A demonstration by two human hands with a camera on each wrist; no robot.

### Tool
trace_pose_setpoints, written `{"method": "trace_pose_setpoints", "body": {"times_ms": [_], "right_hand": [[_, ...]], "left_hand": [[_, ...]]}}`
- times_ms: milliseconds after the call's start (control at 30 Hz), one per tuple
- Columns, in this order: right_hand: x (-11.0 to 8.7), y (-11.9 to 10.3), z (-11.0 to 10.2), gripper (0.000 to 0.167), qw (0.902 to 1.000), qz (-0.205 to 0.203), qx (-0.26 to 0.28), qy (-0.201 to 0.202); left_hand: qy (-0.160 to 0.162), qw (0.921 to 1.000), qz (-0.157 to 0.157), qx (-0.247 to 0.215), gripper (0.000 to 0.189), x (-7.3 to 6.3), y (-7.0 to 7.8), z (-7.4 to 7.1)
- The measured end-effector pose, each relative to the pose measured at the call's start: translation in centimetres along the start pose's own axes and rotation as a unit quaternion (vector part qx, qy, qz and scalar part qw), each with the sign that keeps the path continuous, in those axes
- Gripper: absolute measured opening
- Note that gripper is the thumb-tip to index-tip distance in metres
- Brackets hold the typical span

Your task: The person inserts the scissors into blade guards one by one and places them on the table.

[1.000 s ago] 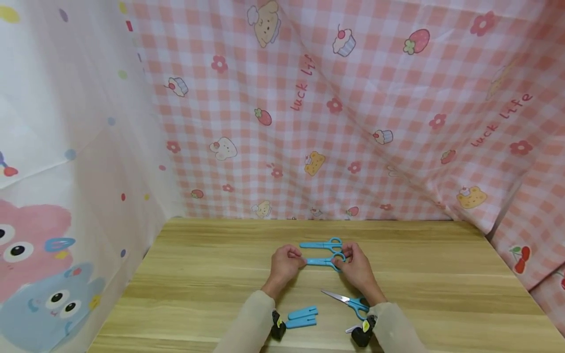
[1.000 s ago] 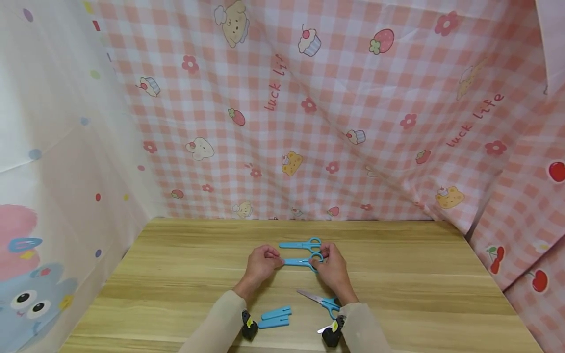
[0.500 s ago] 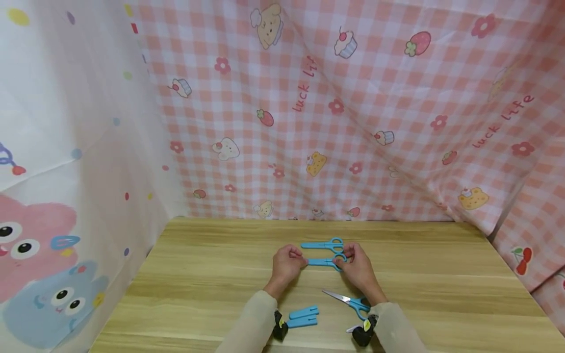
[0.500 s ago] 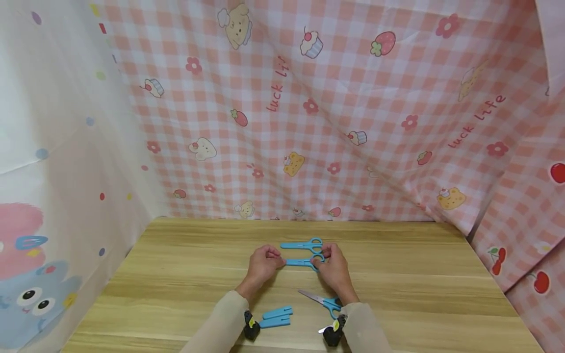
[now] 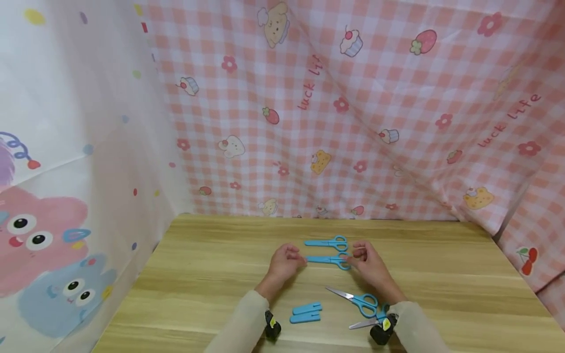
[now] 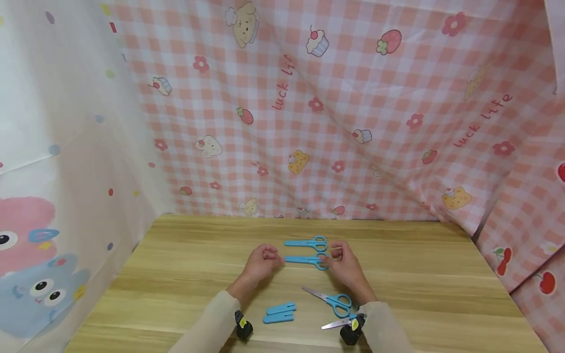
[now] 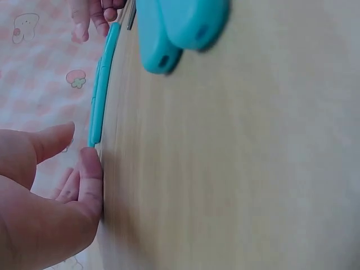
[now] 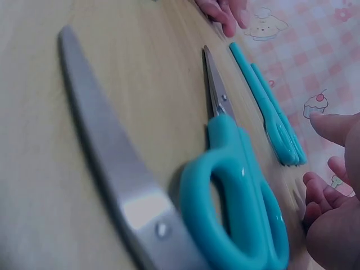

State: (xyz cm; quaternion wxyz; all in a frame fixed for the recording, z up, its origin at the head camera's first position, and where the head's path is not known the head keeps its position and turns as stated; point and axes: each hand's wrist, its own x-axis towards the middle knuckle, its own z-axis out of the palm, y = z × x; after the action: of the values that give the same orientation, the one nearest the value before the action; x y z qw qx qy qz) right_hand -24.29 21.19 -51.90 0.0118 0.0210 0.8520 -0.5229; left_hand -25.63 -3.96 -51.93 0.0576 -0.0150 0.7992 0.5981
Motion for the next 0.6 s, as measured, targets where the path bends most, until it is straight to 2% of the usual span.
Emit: {"method": "trace_pose_setpoints", "body": {"times_ms": [267, 600], "right_hand": [[-1.1, 0.2, -1.3, 0.045, 0.9997, -0.011, -0.021, -0.01], [-2.6, 0.6, -2.7, 0.034, 0.9985, -0.043, -0.03, -0.017]], "left_hand": [[-0.029, 0.9995, -0.013, 0.004, 0.033, -1.3, -0.2, -1.0], [-0.079, 0.9969, -0.001, -0.005, 0.025, -3.4, 0.5, -1.7]]}}
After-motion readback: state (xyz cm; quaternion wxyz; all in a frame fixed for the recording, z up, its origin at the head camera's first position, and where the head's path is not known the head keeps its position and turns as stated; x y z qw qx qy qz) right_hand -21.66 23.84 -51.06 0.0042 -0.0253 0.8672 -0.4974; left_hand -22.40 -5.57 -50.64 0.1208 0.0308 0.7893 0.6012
